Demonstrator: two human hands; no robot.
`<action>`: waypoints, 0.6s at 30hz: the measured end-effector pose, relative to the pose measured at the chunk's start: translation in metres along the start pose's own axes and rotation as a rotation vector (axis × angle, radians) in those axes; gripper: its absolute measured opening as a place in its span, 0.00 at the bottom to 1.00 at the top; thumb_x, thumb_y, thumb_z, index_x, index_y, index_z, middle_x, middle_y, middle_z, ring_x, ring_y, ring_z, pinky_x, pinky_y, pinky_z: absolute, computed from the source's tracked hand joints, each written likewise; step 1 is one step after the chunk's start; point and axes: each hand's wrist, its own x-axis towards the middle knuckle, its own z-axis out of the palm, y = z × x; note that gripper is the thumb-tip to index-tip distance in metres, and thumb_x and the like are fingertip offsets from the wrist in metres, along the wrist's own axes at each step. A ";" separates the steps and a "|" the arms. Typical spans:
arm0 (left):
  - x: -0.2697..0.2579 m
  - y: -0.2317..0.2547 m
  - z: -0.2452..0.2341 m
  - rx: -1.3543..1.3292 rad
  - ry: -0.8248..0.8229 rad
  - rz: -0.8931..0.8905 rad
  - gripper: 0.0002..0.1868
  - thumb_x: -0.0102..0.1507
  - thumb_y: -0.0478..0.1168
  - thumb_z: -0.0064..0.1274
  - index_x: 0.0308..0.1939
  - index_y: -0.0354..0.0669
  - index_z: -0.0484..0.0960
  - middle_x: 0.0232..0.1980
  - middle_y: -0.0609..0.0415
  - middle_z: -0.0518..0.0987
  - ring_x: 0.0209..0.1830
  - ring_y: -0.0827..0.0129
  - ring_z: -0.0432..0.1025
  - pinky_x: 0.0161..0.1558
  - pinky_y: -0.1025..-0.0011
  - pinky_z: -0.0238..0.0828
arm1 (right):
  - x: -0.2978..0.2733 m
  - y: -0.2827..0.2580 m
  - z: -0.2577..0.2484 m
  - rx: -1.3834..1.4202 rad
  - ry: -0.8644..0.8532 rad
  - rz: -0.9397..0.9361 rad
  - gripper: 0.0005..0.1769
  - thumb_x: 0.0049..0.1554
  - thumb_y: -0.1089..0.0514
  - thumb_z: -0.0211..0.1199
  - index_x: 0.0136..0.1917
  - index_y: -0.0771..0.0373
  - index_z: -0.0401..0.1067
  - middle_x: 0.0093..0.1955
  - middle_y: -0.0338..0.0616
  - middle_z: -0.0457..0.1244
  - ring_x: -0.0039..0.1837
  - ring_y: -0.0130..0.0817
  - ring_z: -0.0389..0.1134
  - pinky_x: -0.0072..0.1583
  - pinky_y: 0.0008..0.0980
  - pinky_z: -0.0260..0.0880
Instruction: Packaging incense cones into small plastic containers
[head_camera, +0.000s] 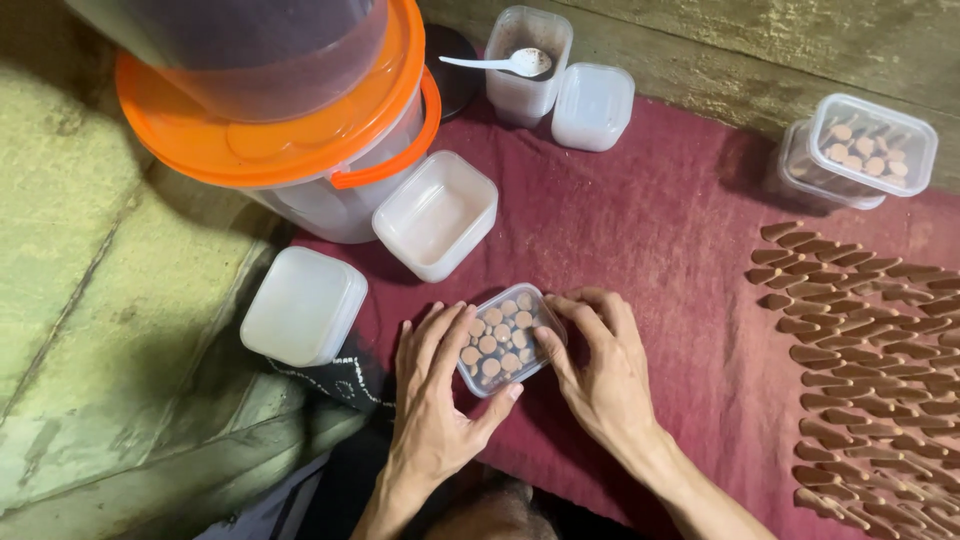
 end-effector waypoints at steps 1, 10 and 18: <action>0.002 0.000 0.000 -0.001 0.003 0.002 0.44 0.58 0.57 0.61 0.73 0.42 0.67 0.74 0.47 0.68 0.77 0.52 0.60 0.78 0.42 0.43 | 0.005 -0.005 -0.006 -0.002 0.002 -0.003 0.20 0.60 0.48 0.65 0.60 0.61 0.76 0.58 0.46 0.63 0.60 0.41 0.65 0.61 0.40 0.70; 0.014 -0.006 0.004 0.128 -0.023 0.093 0.37 0.67 0.61 0.46 0.73 0.41 0.68 0.76 0.43 0.67 0.77 0.46 0.59 0.74 0.48 0.53 | 0.027 -0.005 -0.007 -0.026 -0.373 -0.292 0.32 0.69 0.44 0.43 0.79 0.63 0.56 0.75 0.61 0.54 0.74 0.57 0.56 0.72 0.53 0.57; 0.010 -0.009 0.003 0.300 -0.055 0.101 0.42 0.69 0.67 0.33 0.77 0.41 0.62 0.78 0.47 0.65 0.79 0.50 0.57 0.76 0.45 0.49 | 0.019 0.005 -0.001 -0.095 -0.427 -0.263 0.35 0.69 0.40 0.36 0.83 0.58 0.49 0.82 0.55 0.49 0.83 0.57 0.43 0.76 0.58 0.43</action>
